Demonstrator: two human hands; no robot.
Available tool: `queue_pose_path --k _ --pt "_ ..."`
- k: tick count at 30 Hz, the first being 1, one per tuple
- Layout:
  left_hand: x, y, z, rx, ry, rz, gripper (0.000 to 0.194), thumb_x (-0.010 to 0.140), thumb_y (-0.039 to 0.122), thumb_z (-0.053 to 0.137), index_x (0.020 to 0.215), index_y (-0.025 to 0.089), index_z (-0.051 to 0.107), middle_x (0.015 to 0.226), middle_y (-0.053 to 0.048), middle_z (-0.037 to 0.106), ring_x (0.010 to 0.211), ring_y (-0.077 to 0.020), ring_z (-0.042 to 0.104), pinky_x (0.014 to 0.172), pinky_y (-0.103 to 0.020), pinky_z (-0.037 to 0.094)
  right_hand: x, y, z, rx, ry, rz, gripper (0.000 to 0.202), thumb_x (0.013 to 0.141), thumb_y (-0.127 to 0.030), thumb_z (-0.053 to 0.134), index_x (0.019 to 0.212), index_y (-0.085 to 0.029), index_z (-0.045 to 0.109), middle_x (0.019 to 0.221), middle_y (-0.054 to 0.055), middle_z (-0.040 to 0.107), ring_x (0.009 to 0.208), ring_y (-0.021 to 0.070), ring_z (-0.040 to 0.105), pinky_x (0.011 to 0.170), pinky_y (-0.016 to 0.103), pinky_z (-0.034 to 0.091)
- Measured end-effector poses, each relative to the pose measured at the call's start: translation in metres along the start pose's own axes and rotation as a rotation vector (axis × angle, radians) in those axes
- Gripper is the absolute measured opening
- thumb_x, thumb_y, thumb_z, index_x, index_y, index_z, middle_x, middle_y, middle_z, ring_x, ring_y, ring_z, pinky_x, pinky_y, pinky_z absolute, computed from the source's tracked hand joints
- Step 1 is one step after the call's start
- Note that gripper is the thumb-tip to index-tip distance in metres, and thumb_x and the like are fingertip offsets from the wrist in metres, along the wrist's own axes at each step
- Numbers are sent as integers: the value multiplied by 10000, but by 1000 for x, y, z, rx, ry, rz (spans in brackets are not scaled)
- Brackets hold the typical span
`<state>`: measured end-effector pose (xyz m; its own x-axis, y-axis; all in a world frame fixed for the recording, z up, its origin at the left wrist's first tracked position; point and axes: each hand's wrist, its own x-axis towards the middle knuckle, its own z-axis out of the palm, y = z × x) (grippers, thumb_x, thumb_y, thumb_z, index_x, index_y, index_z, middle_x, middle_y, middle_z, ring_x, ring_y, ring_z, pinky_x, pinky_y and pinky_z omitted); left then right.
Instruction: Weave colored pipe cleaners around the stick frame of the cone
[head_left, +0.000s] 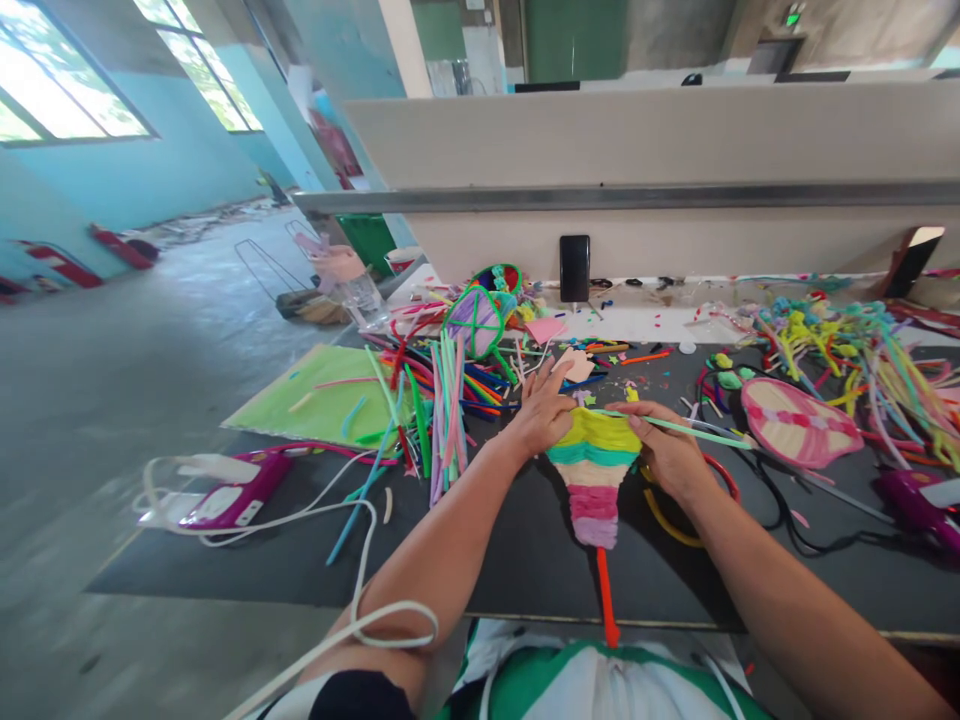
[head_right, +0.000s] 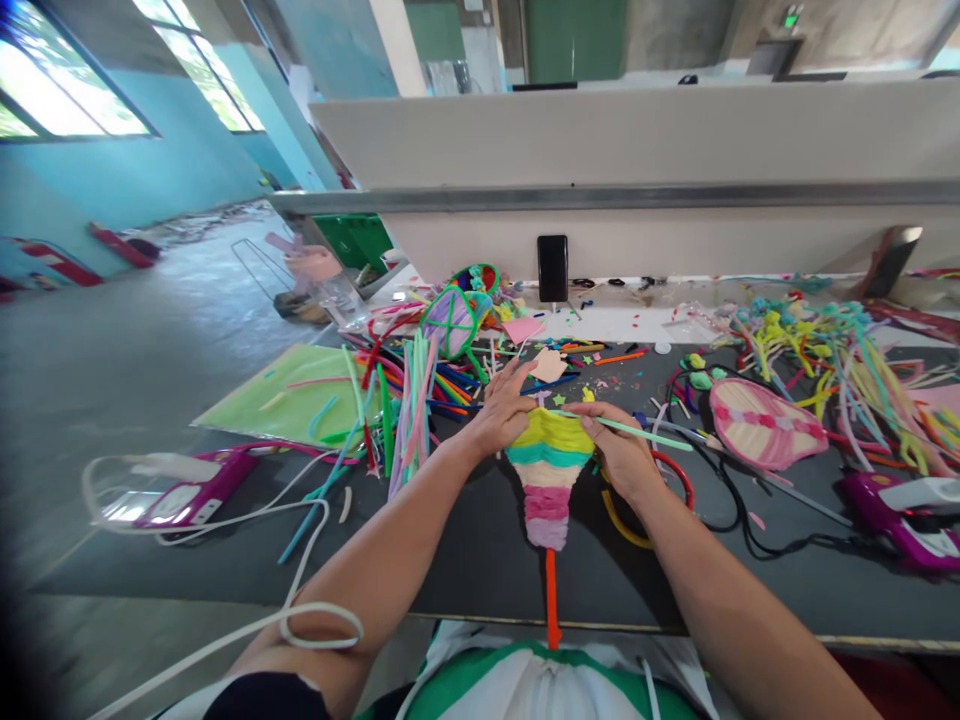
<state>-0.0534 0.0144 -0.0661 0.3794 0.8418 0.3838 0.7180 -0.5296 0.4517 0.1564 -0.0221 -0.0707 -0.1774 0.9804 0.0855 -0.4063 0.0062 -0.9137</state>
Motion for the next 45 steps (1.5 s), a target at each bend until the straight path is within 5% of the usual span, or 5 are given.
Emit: queue_pose_path --k 15,23,30,36,45 --pt "-3 -19 -1 32 -44 10 151 826 195 518 801 183 666 1317 -128 509 1383 -318 284 1107 -522 240 3 7 -11 -221 3 -8 296 736 -394 708 983 -231 714 962 53 733 880 228 663 777 350 514" --pt "-10 8 7 268 279 218 204 899 137 433 948 203 619 1087 -78 623 1230 -202 448 1114 -439 202 8 12 -17 -215 38 77 309 694 -318 736 986 -232 687 880 26 724 786 205 658 735 337 513" --pt "-8 4 2 -161 468 75 95 887 216 494 909 187 582 864 -61 605 860 -178 552 837 -340 416 7 12 -18 -139 72 63 281 681 -298 748 945 -217 700 827 28 722 723 191 654 708 330 516" --pt "-3 4 -9 -813 340 -128 155 856 258 563 985 182 600 695 12 543 618 -102 504 611 -225 403 9 17 -22 -91 112 85 270 663 -309 759 908 -201 718 800 44 729 711 203 664 702 341 522" --pt "3 3 1 -656 466 -212 146 795 158 594 891 188 699 793 -24 614 710 -113 549 644 -217 427 10 19 -20 -432 185 12 234 688 -343 697 871 -202 734 814 50 716 734 198 624 657 317 479"
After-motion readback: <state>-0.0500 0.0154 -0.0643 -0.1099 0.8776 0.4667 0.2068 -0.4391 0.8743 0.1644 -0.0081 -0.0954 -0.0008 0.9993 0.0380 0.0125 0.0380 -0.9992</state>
